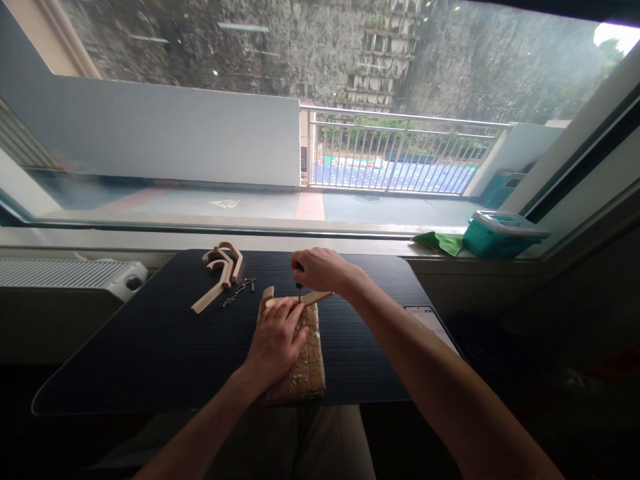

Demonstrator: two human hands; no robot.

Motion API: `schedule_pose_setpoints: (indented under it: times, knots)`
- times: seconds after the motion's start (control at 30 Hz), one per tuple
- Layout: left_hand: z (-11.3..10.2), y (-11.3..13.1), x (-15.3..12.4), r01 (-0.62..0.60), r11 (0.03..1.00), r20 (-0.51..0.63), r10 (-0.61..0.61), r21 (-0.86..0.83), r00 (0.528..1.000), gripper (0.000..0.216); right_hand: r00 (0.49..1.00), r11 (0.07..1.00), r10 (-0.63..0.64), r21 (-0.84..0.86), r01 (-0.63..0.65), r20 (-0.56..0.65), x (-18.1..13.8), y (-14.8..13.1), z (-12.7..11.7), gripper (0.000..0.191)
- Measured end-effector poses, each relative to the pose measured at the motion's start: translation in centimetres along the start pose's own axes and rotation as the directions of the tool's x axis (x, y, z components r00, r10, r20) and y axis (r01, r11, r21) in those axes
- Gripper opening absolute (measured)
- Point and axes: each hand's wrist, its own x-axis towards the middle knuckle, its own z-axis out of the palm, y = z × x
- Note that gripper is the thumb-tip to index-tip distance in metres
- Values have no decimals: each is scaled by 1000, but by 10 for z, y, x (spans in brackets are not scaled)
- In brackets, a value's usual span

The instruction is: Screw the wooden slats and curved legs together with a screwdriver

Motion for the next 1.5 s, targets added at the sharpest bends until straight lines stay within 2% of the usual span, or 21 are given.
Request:
schedule_pose_setpoints:
  times: [0.1,0.33,0.57,0.87,1.07,1.37,1.5]
  knots:
    - [0,0,0,1,1000,7,-1,4,1000,38,1000,1000,-6,2,6,-6,0,1,1,24]
    - [0,0,0,-1,1000,8,1,3,1000,38,993,985,113,-126,-114,-19,2,-2,4,38]
    - [-1,0,0,3,1000,22,-3,5,1000,39,1000,1000,1,-14,-1,-7,-3,1,0,23]
    - [0,1,1,0,1000,16,0,17,1000,38,992,986,122,-108,-126,-40,2,-4,5,35]
    - [0,1,-1,1,1000,16,-2,17,1000,39,999,999,34,-33,-34,-3,1,0,0,22]
    - [-2,1,1,9,1000,38,-9,18,999,39,995,992,100,-70,-101,-24,2,-1,6,36]
    - [-3,2,1,11,1000,38,-12,19,999,39,999,999,50,-13,-50,-2,0,-2,0,27]
